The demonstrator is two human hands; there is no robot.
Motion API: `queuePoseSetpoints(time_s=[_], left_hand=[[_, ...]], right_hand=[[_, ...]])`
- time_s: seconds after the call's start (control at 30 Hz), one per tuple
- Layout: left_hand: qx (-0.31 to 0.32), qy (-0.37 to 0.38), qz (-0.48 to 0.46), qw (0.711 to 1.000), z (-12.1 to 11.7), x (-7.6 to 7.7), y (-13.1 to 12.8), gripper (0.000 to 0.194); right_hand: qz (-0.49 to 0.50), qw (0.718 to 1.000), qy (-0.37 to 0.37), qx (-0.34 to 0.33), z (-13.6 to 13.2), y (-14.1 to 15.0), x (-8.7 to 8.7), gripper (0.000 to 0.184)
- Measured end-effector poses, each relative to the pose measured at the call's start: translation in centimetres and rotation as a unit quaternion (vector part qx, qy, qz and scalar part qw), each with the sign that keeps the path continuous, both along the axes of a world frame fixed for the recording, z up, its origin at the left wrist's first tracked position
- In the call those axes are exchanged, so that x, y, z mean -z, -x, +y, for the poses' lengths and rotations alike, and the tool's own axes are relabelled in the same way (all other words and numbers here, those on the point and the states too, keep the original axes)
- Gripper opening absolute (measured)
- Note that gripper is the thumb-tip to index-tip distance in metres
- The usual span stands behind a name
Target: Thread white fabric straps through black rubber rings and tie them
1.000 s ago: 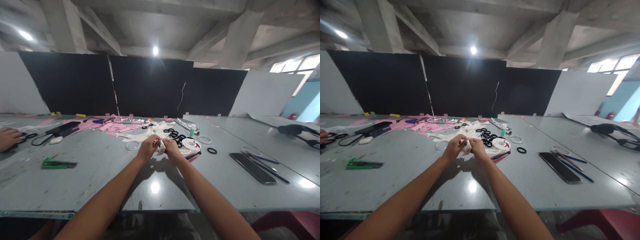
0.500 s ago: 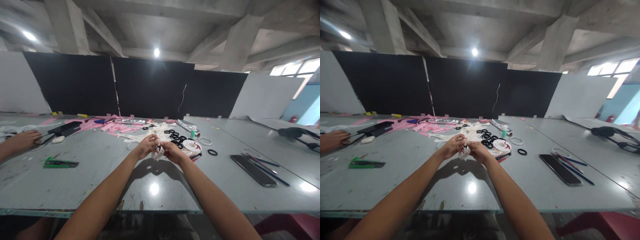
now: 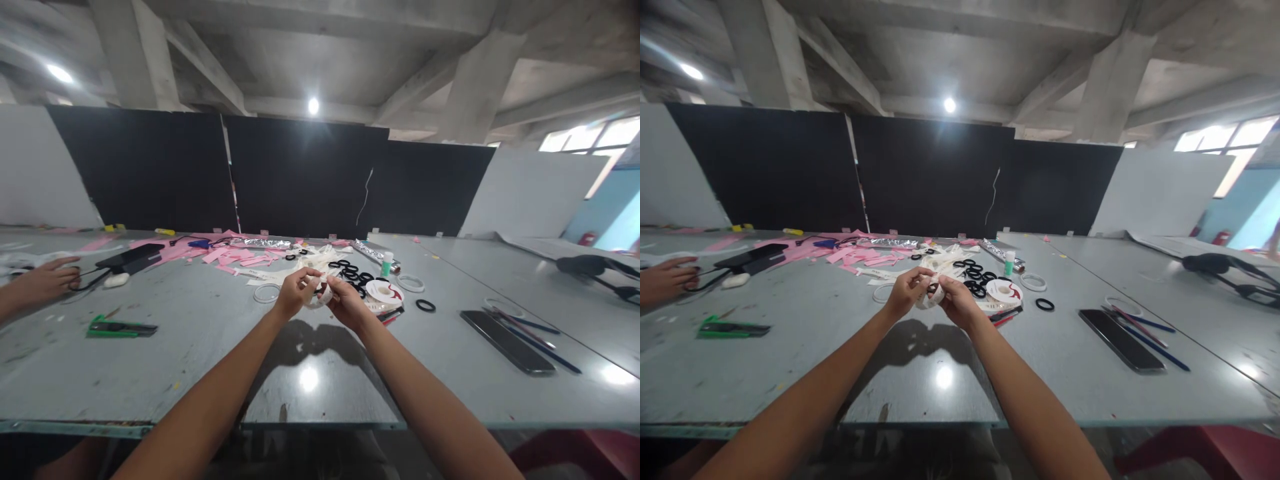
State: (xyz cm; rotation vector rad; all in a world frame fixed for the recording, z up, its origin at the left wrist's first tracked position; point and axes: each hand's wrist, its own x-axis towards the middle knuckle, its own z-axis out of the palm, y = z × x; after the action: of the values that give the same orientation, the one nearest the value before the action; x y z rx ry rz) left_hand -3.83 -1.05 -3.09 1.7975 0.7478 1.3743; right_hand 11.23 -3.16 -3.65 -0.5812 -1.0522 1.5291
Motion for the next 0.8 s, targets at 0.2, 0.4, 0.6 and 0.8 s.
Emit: queuePoseSetpoints(time_s=[0.2, 0.4, 0.6, 0.8], left_hand=[[-0.026, -0.025, 0.007, 0.999, 0.13, 0.32, -0.37, 0.023], [-0.027, -0.041, -0.030, 0.998, 0.30, 0.23, -0.43, 0.026], [0.005, 0.035, -0.097, 0.995, 0.73, 0.09, -0.49, 0.027], [-0.022, 0.033, -0.058, 0.998, 0.93, 0.25, -0.51, 0.025]], right_hand=[[-0.008, 0.999, -0.047, 0.009, -0.23, 0.11, -0.14, 0.027], [-0.011, 0.999, -0.050, 0.003, -0.40, 0.25, -0.23, 0.031], [-0.045, 0.997, -0.049, 0.027, -0.45, 0.52, -0.39, 0.032], [-0.029, 0.997, -0.048, 0.046, 0.13, 0.64, 0.09, 0.032]])
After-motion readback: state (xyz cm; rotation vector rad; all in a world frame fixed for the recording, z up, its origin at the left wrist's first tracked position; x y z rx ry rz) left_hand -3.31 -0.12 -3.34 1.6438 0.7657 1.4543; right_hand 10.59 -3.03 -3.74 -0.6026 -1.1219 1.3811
